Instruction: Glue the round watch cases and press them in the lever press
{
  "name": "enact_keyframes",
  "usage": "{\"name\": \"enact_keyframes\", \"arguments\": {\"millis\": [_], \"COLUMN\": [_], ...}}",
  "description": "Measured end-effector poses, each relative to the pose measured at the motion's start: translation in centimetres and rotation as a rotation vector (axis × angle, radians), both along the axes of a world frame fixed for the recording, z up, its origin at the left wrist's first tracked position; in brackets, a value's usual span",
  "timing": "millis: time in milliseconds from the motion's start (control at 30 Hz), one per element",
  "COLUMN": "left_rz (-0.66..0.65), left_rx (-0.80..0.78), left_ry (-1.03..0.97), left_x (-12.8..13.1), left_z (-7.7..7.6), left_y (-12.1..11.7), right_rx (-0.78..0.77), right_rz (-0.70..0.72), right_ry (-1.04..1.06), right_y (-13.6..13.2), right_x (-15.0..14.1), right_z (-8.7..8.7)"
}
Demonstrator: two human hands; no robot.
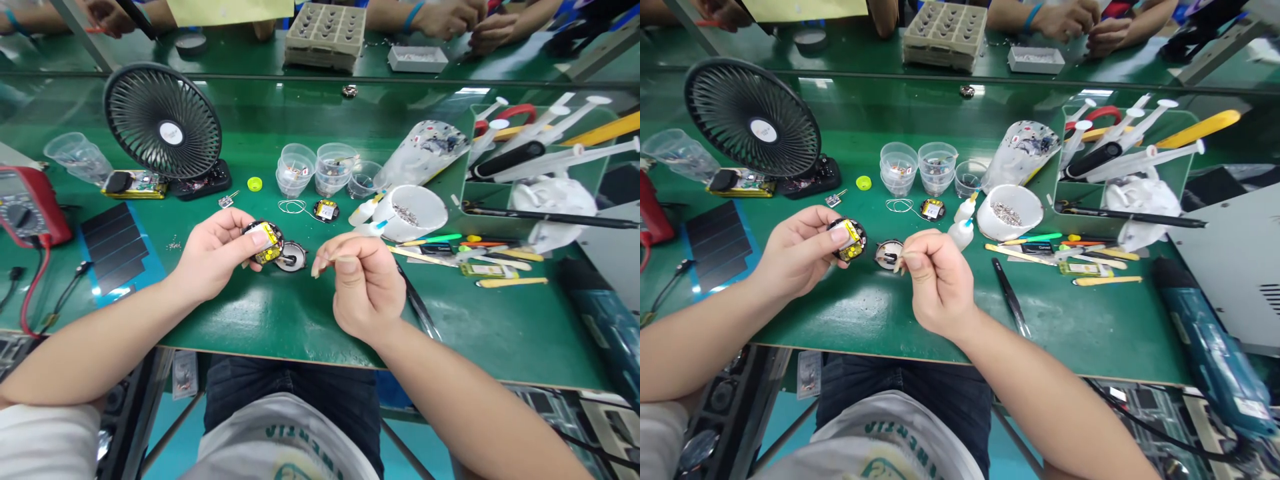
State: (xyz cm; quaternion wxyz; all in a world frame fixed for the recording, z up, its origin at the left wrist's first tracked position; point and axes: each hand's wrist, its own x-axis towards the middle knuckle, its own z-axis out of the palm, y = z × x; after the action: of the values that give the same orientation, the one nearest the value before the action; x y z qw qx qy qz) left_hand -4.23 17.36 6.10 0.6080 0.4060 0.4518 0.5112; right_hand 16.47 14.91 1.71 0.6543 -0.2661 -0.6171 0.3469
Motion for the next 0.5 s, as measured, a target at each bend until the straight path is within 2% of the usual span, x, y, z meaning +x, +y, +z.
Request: {"name": "enact_keyframes", "arguments": {"millis": [300,500], "left_rz": [0.094,0.181], "left_rx": [-0.011,-0.024], "left_ry": [0.014,0.016], "left_x": [0.2,0.0], "left_z": [-0.1,-0.5], "left_y": [0.7,1.4], "right_rx": [0.103,0.125], "right_rz": [-0.052,0.066], "right_ry": [-0.056,-0.047], "right_y": [-0.1,-0.2], "right_x": [0.0,0.6], "right_z": [0.8,0.6]}}
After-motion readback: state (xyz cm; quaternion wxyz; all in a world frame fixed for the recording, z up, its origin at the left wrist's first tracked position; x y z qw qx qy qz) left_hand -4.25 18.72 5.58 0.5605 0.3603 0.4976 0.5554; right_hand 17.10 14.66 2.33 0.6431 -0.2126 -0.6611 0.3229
